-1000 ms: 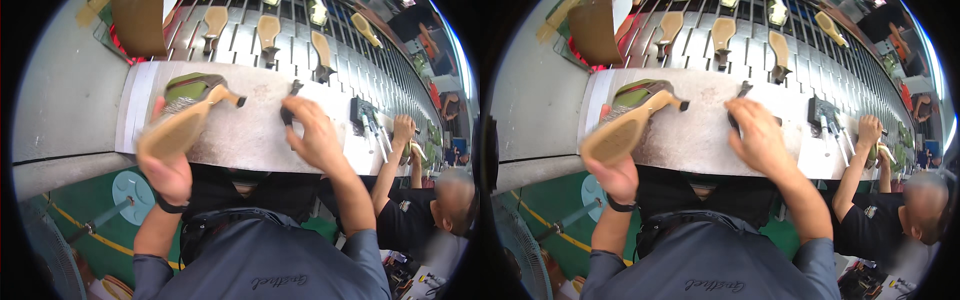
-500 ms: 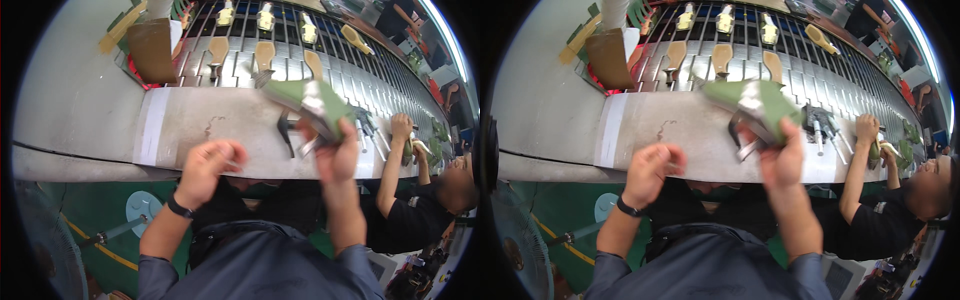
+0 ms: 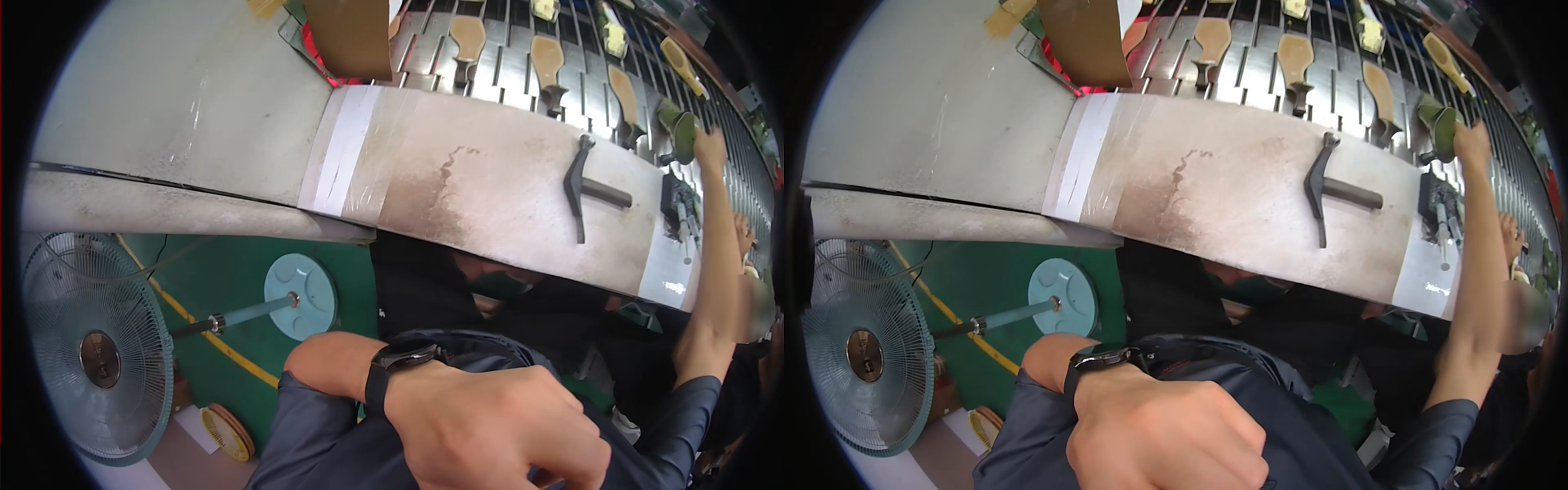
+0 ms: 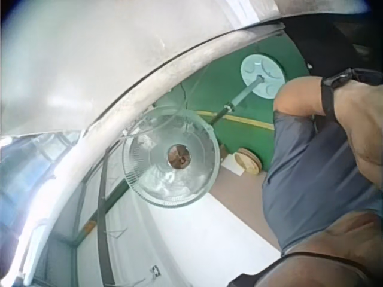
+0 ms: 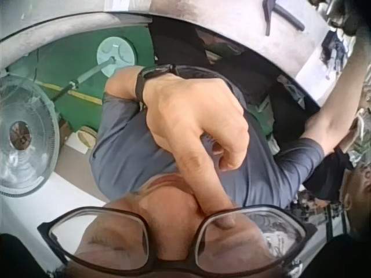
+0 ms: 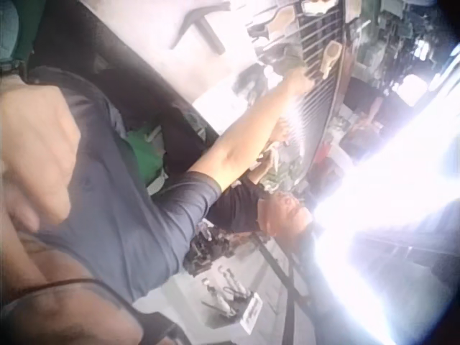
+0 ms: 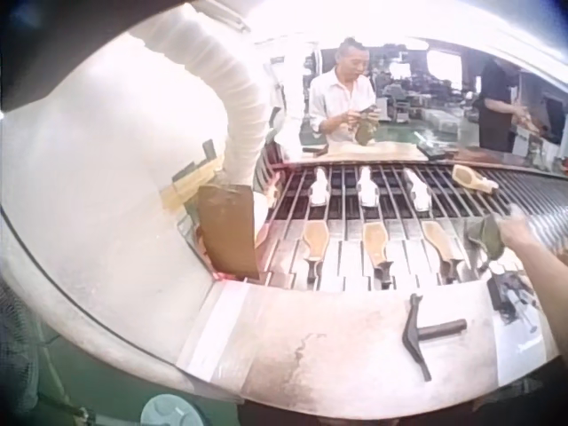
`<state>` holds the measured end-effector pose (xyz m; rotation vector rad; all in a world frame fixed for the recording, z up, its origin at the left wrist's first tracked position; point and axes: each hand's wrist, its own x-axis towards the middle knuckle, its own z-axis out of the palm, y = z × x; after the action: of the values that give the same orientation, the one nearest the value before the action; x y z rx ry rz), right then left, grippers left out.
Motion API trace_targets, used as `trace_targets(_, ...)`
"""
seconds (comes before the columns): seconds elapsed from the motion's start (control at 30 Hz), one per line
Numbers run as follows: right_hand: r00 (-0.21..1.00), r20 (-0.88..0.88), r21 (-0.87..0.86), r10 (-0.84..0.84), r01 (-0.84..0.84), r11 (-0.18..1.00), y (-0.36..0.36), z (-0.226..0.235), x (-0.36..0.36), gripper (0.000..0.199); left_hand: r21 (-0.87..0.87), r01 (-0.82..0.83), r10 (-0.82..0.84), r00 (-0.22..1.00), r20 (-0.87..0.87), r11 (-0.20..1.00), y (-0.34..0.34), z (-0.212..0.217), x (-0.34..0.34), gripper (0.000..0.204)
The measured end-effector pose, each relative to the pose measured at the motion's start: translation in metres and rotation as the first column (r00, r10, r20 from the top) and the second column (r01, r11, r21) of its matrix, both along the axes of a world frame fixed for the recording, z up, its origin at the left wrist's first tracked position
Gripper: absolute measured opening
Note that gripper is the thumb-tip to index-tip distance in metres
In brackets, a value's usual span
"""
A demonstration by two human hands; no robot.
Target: The person attaches and presses a sole onto a lasted shoe upper by hand, then taps along the edges of the sole with a hammer.
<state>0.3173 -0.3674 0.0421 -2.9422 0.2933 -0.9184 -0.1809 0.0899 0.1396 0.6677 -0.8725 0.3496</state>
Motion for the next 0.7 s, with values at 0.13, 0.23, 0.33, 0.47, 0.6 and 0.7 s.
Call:
trace_targets(0.13, 0.829, -0.055, -0.022, 0.556, -0.558, 0.830, 0.178, 0.014, -0.050, 0.061, 0.160, -0.099, 0.090, 0.994, 0.058, 0.982, -0.001, -0.005, 0.023, 0.039)
trace_targets(0.23, 0.750, -0.372, -0.021, 0.547, -0.596, 0.803, 0.208, 0.017, -0.063, 0.058, 0.163, -0.023, -0.001, 0.989, 0.147, 0.986, 0.000, -0.009, 0.047, 0.027)
trace_targets(0.33, 0.677, -0.694, -0.119, 0.245, -0.443, 0.889, 0.232, 0.005, -0.044, 0.054, 0.525, 0.063, -0.101, 0.994, 0.045, 0.849, 0.029, -0.012, 0.063, 0.023)
trace_targets(0.47, 0.635, -0.748, -0.159, 0.192, -0.452, 0.878, 0.243, -0.037, -0.031, 0.036, 0.881, -0.280, 0.550, 0.835, 0.027, 0.382, 0.052, -0.072, 0.079, 0.024)
trace_targets(0.6, 0.765, -0.602, -0.173, 0.229, -0.405, 0.898, 0.247, -0.068, -0.015, 0.031, 0.938, -0.345, 0.794, 0.558, 0.242, -0.044, 0.081, -0.164, 0.087, 0.023)
trace_targets(0.7, 0.795, -0.557, 0.040, 0.240, -0.263, 0.964, 0.240, -0.051, 0.012, 0.032, 0.906, -0.423, 0.778, 0.559, 0.286, -0.029, 0.082, -0.170, 0.088, 0.022)
